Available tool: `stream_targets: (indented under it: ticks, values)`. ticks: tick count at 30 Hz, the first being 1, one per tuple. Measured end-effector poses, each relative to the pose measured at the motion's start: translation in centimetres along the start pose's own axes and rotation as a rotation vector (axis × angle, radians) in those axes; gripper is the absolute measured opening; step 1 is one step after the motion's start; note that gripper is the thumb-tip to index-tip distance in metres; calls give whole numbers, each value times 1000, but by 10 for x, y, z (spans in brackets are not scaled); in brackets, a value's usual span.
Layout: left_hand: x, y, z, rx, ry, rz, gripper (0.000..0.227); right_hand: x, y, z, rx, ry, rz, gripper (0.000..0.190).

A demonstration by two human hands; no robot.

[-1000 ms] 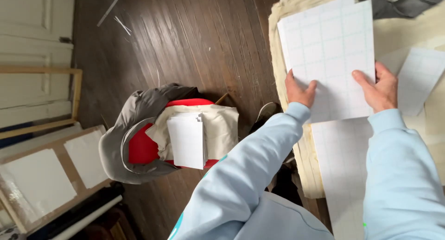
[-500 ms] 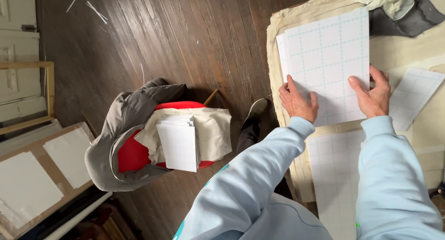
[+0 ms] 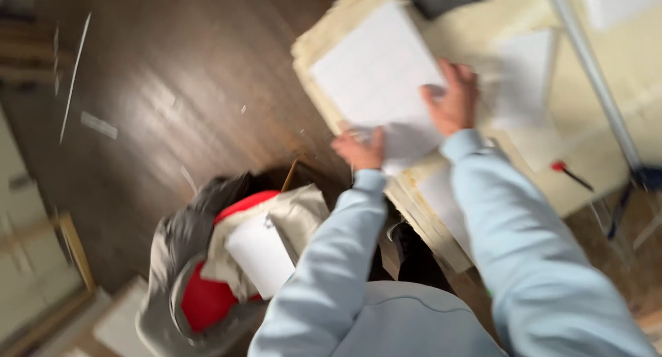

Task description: Measuring and cutting a white backing board using a utility knife and tape measure.

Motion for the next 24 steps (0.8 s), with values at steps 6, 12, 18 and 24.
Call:
stream_targets:
  ticks: [6, 12, 18, 24]
  values:
    - [136, 3, 74, -142, 317, -247, 86, 79, 97, -71, -169, -348, 103, 39]
    - [152, 93, 128, -326, 120, -544, 80, 172, 284, -79, -402, -589, -177, 22]
    - [91, 227, 165, -516, 73, -973, 70, 234, 495, -2, -668, -504, -57, 20]
    - [67, 397, 165, -704, -110, -1255, 72, 281, 778, 160, -1305, -178, 394, 40]
Point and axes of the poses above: each hand's wrist, its own y-axis away from the middle knuckle, its own x-axis out of the back of the hand, z = x × y, the point moved 4 cm from there along -y, towards the middle knuckle, and after that the axes turned 7 degrees about y, right-handed, at the moved point
